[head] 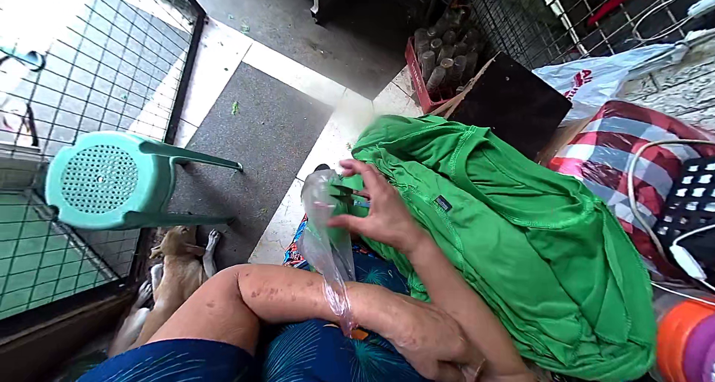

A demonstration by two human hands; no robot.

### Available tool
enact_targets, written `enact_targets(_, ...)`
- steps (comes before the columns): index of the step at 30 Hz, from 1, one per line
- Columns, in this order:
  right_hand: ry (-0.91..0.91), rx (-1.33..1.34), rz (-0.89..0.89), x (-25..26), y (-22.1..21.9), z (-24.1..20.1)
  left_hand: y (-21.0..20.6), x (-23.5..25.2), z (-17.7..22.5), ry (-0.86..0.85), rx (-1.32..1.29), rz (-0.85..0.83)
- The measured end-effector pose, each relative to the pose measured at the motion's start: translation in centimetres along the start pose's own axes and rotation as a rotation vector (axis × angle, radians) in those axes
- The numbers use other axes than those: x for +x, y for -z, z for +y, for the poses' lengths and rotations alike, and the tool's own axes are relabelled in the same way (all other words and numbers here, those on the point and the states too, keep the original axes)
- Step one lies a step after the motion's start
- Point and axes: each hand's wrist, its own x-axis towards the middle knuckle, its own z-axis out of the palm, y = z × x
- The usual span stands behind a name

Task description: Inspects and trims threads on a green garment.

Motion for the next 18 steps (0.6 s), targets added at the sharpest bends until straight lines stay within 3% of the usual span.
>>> enact_targets(2,0.055,0.002,0.083,0.7,-1.3,0.5,0.3,-1.4,-0.2,0.02,0.003,0.061)
enact_targets(5,-0.004,0.051,0.175,0.4,0.0,1.5,1.5,-4.5,0.1,0.109,0.105,0.241)
enact_targets(8,-0.005,0.134,0.178,-0.1,1.0,1.5,2.2,-6.6,-0.1,0.141,0.192,0.379)
enact_targets(13,0.05,0.331,0.008,0.9,-2.2,-0.1,1.2,-4.4,2.2,-0.024,0.176,0.304)
enact_targets(18,0.09,0.157,0.216,1.6,-6.7,-0.3,1.5,-2.5,2.9,-0.105,0.181,0.255)
